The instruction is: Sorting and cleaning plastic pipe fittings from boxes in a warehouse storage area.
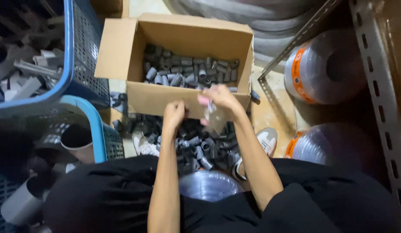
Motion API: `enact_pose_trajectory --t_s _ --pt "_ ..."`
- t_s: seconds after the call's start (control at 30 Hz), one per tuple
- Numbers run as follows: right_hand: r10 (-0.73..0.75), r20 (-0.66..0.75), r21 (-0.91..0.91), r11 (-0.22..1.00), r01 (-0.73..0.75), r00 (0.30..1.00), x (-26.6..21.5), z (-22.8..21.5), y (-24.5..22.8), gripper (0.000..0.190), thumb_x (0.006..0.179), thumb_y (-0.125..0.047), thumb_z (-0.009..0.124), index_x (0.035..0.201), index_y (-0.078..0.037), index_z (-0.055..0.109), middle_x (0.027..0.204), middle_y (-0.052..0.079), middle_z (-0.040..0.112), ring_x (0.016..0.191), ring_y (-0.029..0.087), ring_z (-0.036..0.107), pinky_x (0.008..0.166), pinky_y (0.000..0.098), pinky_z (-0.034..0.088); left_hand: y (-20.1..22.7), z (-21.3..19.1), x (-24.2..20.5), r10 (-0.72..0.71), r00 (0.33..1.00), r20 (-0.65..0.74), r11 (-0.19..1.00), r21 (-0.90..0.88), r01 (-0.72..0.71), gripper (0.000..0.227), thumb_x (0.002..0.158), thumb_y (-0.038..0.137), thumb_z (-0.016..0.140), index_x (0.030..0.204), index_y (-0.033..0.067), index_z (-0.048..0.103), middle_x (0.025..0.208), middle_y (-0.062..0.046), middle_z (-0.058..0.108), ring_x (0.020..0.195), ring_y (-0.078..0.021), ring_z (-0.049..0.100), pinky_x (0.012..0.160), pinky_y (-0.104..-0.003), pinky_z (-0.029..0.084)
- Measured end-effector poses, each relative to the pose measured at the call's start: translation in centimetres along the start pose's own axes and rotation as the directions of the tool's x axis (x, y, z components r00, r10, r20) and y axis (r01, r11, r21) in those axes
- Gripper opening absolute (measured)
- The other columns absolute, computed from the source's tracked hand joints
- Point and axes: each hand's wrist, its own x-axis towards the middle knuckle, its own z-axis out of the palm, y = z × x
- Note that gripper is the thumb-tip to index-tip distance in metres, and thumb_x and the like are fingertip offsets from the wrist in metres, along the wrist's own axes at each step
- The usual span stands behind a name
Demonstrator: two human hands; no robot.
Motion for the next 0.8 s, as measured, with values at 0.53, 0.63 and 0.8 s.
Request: enact_pose_trajectory --t_s 0.53,0.63,0.8 --pt "0.039 0.316 -0.812 0.527 0.249 0.948 1.2 11.1 13.8 0.040 0.087 -0.039 0.065 0.110 -0.006 0.066 0.097 0.021 0.073 0.095 0.042 0.074 0.077 0.0571 0.060 -8.9 4.0 -0.7 -0.045 0.986 0.163 0.482 0.868 -0.122 0.056 0.083 0.033 0.078 0.135 0.0185 0.063 0.142 -0.016 0.057 0.131 -0.0381 0.051 0.103 -0.055 0.039" --pt "0.158 0.401 -0.778 0.579 0.244 0.902 0.1 9.7 9.5 0.045 0.090 -0.044 0.067 0.120 -0.011 0.067 0.116 0.019 0.073 0.114 0.039 0.069 0.093 0.0546 0.057 -9.7 3.9 -0.4 -0.101 0.967 0.235 0.473 0.866 -0.161 0.043 0.083 0.033 0.078 0.124 0.0226 0.071 0.135 -0.014 0.060 0.124 -0.0398 0.056 0.100 -0.055 0.042" --pt "0.130 0.413 -0.792 0.540 0.285 0.901 0.6 11.2 12.0 0.047 0.091 -0.039 0.065 0.135 -0.025 0.057 0.113 0.015 0.074 0.109 0.038 0.071 0.091 0.0538 0.057 -10.5 3.7 -0.2 -0.143 0.965 0.220 0.692 0.720 -0.061 0.025 0.087 0.030 0.062 0.107 0.0217 0.075 0.127 -0.012 0.060 0.121 -0.0416 0.060 0.098 -0.054 0.049"
